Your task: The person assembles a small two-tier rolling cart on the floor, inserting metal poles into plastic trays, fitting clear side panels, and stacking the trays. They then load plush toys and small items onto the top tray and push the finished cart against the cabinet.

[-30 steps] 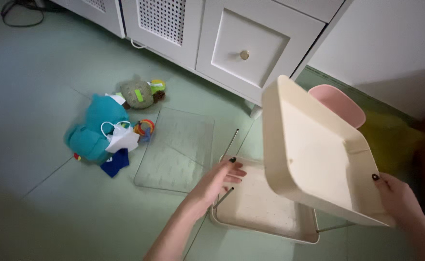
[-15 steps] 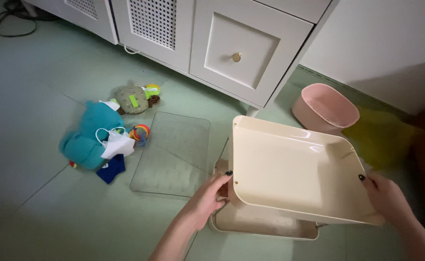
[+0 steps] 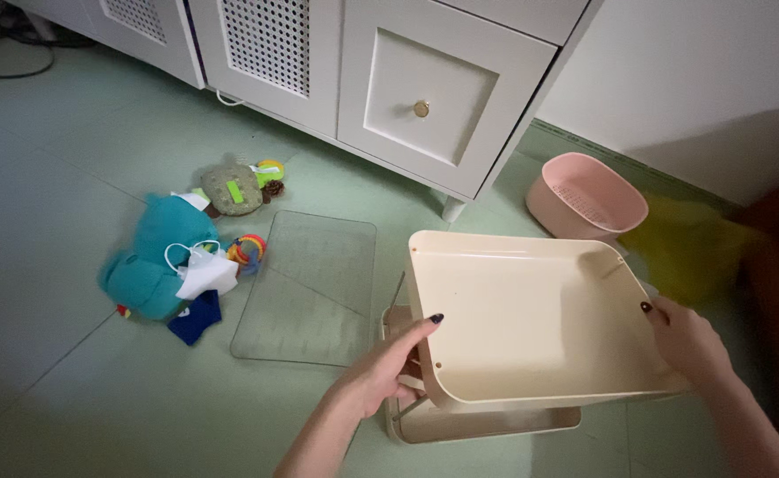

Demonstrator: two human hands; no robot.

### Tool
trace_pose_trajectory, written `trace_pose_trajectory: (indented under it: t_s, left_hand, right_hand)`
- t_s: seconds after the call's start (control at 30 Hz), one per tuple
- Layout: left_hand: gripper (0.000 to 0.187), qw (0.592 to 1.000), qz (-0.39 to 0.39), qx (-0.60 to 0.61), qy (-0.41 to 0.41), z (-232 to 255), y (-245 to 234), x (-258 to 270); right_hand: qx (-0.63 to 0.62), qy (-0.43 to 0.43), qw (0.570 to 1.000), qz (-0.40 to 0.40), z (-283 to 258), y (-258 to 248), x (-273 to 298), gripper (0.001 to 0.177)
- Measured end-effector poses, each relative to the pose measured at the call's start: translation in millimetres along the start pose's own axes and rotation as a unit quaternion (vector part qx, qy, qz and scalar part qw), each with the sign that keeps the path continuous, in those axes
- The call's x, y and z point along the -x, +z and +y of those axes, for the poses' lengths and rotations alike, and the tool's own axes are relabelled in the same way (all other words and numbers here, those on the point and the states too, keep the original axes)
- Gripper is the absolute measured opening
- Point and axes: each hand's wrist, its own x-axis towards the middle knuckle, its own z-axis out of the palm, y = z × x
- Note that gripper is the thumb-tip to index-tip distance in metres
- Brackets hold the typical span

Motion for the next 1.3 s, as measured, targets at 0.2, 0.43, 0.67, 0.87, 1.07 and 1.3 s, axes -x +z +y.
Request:
trace_pose_trajectory:
  t_s: [0.2, 0.43, 0.67, 0.87, 1.07, 1.3]
  left_hand:
    - [0.072, 0.967, 0.020, 0.178, 0.180, 1, 0, -7]
    - [0.068, 0.969, 0.021, 0.188, 0.157, 2, 0, -18]
    - [0.062, 0.965, 0.013, 0.182, 0.190, 1, -4, -23]
    - [0.059, 0.962, 0.016, 0.194, 0.193, 0, -4, -23]
    - [0.056, 0.962, 0.022, 0.185, 0.201, -10, -13, -37]
    - [0.051, 0.725, 0.394, -0.172, 0.538, -16, -43, -110]
  right_hand:
    - [-0.006, -0.026, 1.000, -0.002, 8, 3, -17, 0.044]
    - [0.081, -0.008, 0.995, -0.052, 1, 7, -19, 0.044]
    - [0.143, -0.151, 0.972, 0.112, -95, -45, 42, 0.048]
    - [-0.073, -0.530, 0.843, 0.051, -257, -38, 89, 0.050]
    - [0.104, -0.504, 0.856, -0.048, -347, 6, 102, 0.040]
    - [0.032, -0.571, 0.820, -0.022, -333, 23, 82, 0.036]
